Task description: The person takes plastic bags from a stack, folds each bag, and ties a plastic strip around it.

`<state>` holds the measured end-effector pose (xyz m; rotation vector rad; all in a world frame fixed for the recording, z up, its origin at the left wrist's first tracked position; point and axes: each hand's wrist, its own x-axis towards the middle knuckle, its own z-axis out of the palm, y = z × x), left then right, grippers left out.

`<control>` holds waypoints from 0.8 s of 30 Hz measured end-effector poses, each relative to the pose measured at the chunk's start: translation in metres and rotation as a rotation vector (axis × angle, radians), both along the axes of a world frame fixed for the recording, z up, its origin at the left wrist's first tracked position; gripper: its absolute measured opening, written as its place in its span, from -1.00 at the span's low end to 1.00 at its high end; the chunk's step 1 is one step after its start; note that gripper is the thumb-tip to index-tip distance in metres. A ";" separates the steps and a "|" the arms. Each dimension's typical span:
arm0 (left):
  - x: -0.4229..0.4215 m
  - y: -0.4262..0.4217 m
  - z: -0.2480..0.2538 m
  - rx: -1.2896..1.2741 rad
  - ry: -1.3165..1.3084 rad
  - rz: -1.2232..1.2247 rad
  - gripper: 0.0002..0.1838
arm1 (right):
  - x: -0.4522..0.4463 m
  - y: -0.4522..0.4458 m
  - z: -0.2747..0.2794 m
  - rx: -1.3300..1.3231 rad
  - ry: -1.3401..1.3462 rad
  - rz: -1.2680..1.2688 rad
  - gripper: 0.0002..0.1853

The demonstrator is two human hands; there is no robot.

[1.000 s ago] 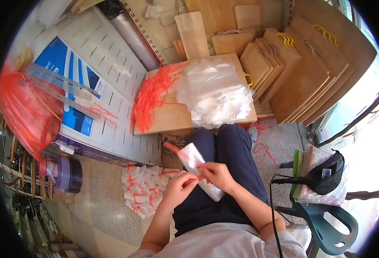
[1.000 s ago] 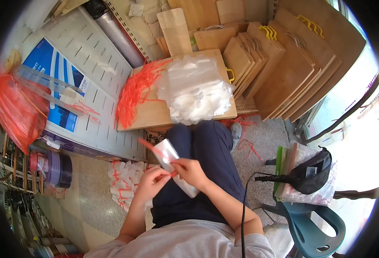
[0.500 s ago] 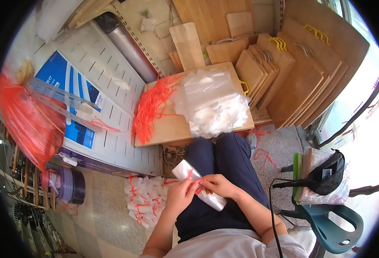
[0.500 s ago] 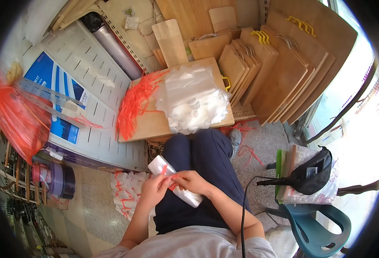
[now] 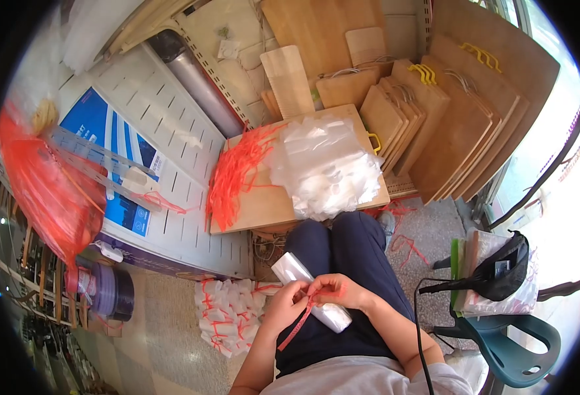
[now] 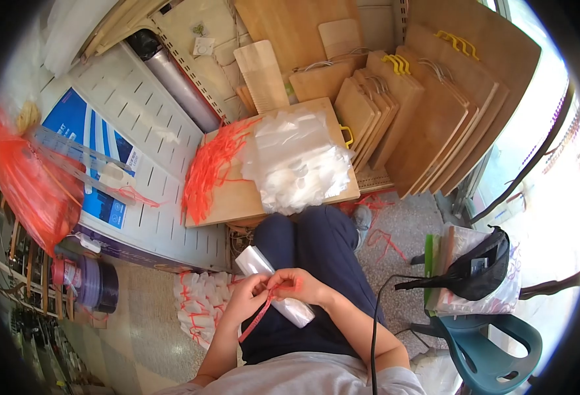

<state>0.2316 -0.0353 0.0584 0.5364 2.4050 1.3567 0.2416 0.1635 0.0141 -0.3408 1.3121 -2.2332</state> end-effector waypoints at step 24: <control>0.005 -0.002 -0.016 0.036 0.101 0.145 -0.81 | 0.007 -0.018 0.001 0.949 1.065 -0.700 -0.85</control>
